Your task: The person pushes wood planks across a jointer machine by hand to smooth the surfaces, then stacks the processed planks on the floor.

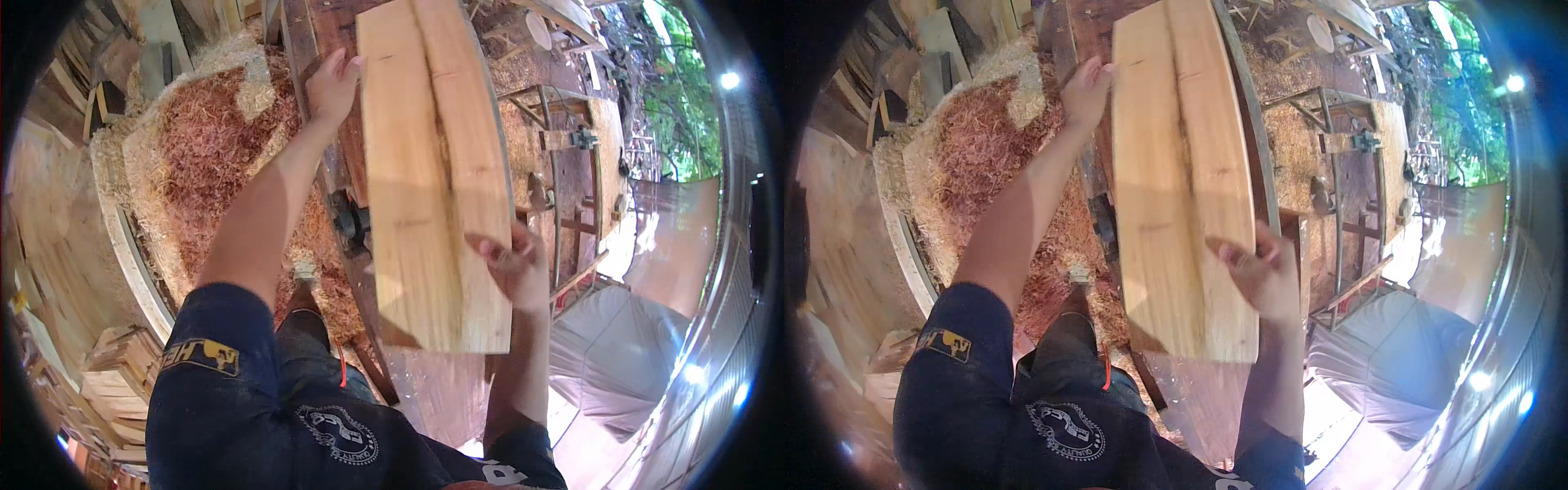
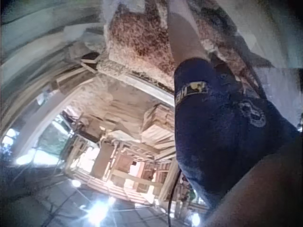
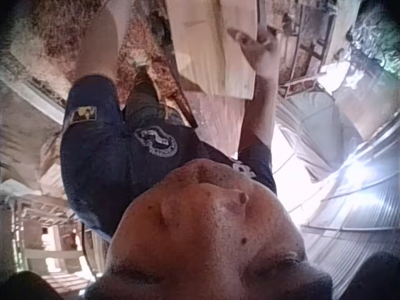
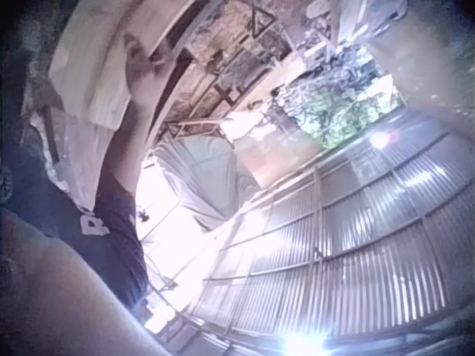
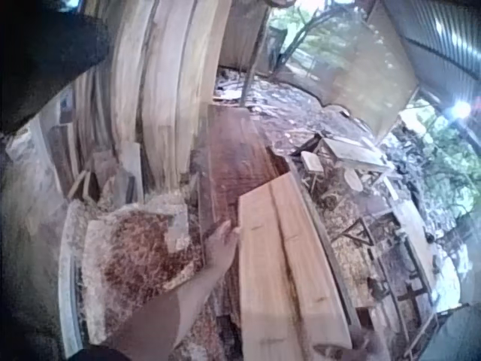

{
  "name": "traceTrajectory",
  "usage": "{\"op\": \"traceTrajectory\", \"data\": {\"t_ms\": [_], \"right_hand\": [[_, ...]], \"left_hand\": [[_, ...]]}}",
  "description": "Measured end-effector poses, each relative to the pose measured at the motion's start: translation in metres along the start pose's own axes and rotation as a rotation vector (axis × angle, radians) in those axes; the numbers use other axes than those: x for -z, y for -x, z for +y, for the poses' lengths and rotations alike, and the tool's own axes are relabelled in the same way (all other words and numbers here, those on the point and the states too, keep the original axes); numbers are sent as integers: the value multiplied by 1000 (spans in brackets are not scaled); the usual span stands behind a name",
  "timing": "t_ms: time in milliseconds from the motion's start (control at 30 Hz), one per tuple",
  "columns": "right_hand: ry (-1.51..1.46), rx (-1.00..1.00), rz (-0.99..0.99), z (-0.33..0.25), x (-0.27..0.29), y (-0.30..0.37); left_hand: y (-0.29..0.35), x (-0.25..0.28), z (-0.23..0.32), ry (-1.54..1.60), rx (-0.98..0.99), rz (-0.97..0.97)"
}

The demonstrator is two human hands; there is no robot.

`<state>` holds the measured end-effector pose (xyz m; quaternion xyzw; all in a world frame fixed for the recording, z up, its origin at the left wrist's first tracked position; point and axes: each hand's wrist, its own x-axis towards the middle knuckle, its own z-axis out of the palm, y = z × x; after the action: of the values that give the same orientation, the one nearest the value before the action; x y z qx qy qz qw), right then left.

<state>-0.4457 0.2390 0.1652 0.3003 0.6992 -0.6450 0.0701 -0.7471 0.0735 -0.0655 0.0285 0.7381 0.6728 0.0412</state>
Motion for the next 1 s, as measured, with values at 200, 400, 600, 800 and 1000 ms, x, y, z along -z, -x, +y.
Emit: {"op": "traceTrajectory", "data": {"t_ms": [200, 400, 600, 800, 1000], "right_hand": [[-91, -65, -104, 81, 10, 113], [7, -179, 49, 206, 35, 205], [142, 189, 416, 240, 79, 316], [-890, 660, 360, 242, 190, 553], [-603, -85, 1162, 410, 132, 697]], "left_hand": [[161, 48, 78, 928, 779, -247], [273, 40, 185, 705, 424, -600], [431, -26, 317, 396, -269, -843], [637, -82, 308, 20, -1213, -980], [775, -69, 163, -199, -1573, -1469]]}}
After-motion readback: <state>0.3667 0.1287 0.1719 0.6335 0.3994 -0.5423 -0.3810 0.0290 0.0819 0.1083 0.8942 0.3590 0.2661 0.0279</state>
